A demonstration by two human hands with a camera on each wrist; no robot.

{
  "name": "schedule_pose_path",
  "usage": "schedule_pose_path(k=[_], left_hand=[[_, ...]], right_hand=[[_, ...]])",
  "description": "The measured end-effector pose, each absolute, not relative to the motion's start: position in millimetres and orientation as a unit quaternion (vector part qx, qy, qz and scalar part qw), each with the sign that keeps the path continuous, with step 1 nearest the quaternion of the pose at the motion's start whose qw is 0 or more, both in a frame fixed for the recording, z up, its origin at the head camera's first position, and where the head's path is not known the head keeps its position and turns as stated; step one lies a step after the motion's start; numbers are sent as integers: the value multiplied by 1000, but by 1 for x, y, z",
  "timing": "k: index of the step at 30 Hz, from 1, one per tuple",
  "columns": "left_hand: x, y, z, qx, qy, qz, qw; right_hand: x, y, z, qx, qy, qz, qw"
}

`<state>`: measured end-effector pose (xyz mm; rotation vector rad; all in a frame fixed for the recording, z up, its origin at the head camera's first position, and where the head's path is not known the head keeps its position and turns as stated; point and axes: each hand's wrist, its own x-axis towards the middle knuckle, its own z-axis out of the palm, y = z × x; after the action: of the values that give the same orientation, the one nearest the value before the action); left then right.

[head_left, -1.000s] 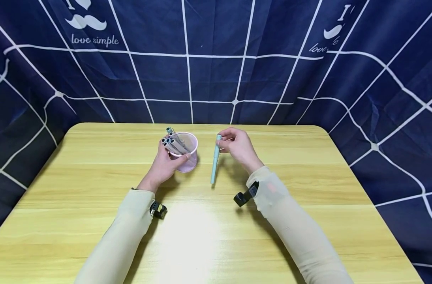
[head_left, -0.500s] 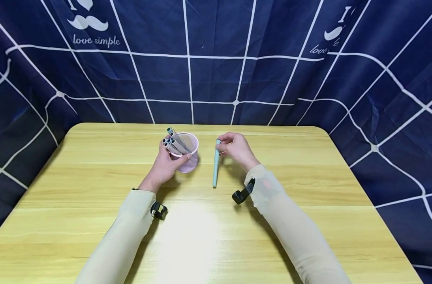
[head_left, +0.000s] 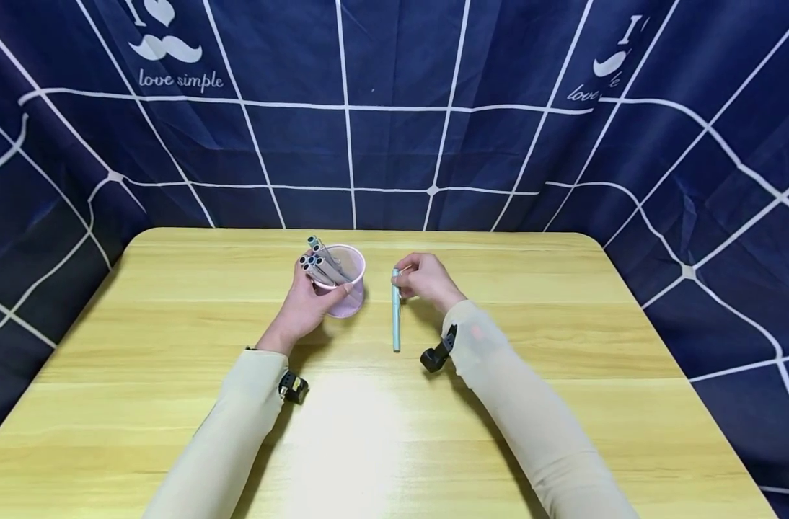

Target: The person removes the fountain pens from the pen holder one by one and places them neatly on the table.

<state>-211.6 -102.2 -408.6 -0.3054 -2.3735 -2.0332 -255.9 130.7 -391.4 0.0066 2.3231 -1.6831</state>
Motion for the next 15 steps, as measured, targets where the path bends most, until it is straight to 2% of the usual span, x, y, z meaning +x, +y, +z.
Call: schedule_pose_path(k=[15], left_hand=[[-212,-103,-408,-116,-743,-659,-4]], right_hand=[[-258,126,-408,42,821,-552,142]])
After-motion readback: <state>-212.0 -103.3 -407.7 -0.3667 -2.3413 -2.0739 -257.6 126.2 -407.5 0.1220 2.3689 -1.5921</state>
